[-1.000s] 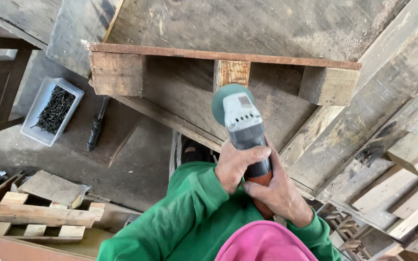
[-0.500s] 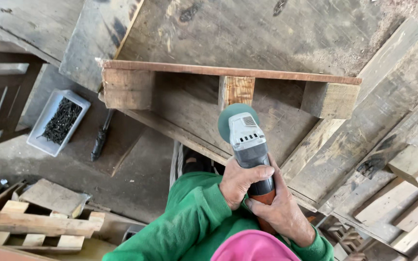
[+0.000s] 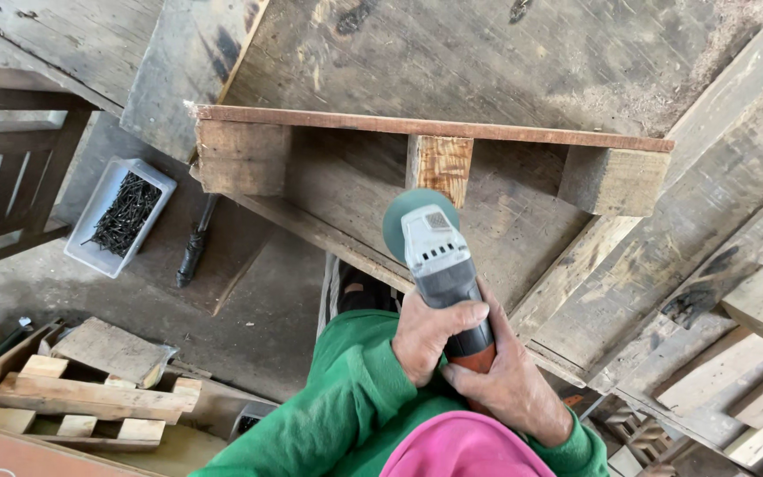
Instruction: The person uses an angle grinder with a sanding disc to smooth the edges and surfaces of a wooden pallet frame. They move the tool along the long and short sides of the frame, then flip the frame over to sand the opposite side.
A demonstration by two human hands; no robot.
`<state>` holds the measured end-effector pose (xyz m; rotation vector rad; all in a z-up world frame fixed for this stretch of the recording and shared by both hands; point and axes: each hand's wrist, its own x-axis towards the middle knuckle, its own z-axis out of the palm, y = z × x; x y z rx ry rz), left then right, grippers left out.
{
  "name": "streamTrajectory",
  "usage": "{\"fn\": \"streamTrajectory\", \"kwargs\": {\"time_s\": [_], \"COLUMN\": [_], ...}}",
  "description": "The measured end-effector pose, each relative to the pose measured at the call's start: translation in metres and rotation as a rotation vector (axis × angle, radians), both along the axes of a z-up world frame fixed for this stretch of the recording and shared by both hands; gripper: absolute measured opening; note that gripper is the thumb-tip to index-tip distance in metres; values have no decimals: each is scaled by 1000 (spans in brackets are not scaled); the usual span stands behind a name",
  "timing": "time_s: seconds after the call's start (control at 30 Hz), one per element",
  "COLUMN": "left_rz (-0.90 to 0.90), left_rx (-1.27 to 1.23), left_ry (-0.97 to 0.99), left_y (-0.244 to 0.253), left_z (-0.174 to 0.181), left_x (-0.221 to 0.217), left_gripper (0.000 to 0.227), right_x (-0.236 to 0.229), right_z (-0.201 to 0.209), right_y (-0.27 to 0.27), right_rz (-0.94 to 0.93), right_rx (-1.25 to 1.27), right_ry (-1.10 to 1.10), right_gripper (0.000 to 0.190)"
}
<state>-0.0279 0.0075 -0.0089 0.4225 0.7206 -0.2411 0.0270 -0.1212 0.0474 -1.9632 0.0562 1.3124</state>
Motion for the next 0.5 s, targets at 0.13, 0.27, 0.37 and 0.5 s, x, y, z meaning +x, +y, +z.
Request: {"fn": "streamTrajectory", "kwargs": {"time_s": [0.13,0.27,0.37,0.5], "left_rz": [-11,1,20,13], "left_rx": [25,30,18,-18], "left_ry": [-15,-83,-84,-75], "left_y": [7,29,38,40], "left_z": [7,0,0,3], "left_x": [9,38,45,37], "left_gripper": [34,31,31,32], "right_x": [6,29,34,29], "right_z": [4,-1,-2,-1], "right_y": [8,25,30,30], "right_rz": [-41,-63,-83,-3], "right_rx": [9,77,186,42], "right_ry": [42,-29,-67,-61], "right_gripper": [113,111,108,108]}}
